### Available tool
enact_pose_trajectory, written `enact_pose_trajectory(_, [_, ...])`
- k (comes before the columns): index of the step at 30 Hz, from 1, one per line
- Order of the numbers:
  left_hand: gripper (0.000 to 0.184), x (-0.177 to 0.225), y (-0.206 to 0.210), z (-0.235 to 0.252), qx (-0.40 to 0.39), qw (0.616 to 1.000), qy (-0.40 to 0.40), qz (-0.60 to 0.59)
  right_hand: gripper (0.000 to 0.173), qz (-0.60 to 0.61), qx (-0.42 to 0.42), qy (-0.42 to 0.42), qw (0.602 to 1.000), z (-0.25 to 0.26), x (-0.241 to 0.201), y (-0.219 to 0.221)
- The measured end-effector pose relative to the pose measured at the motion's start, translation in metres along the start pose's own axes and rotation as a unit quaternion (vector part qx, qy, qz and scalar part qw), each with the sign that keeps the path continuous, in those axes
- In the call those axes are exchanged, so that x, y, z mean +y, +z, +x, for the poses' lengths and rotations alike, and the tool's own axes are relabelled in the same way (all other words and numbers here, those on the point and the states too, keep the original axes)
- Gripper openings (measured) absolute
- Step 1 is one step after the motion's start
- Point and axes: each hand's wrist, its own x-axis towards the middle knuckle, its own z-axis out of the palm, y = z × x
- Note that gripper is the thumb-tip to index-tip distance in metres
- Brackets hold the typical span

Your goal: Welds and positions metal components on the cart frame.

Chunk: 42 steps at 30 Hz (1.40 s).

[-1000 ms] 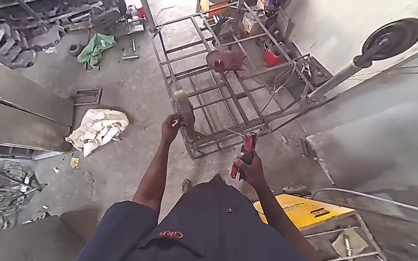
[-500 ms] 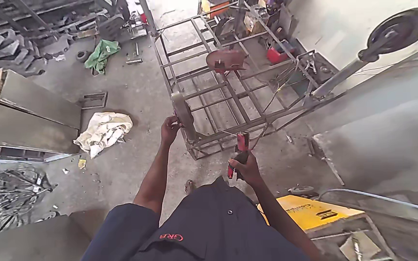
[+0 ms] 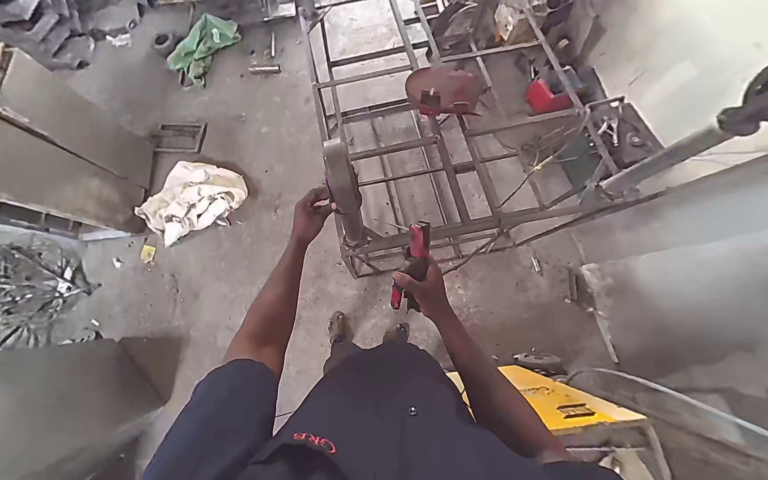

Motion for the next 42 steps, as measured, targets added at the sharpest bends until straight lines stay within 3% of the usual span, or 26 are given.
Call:
enact_pose_trajectory(7, [0.040, 0.003, 0.002, 0.000, 0.037, 0.999, -0.005, -0.008, 0.064, 0.021, -0.018, 0.018, 0.999, 0.025, 0.015, 0.015])
enact_pose_trajectory(18, [0.041, 0.001, -0.007, 0.001, 0.020, 0.999, 0.025, -0.009, 0.063, 0.002, 0.021, -0.019, 1.000, 0.034, 0.035, 0.048])
enact_pose_trajectory(24, [0.062, 0.007, -0.008, 0.004, 0.012, 1.000, 0.025, -0.010, 0.066, 0.010, 0.010, -0.023, 1.000, 0.039, 0.044, 0.064])
enact_pose_trajectory(31, [0.073, 0.011, -0.006, 0.008, 0.015, 1.000, 0.023, 0.000, 0.058, 0.019, 0.010, -0.029, 0.999, 0.042, 0.048, 0.072])
enact_pose_trajectory(42, [0.072, 0.011, -0.006, 0.007, 0.020, 0.998, 0.035, 0.053, 0.056, 0.034, -0.003, -0.030, 0.999, 0.050, 0.052, 0.077])
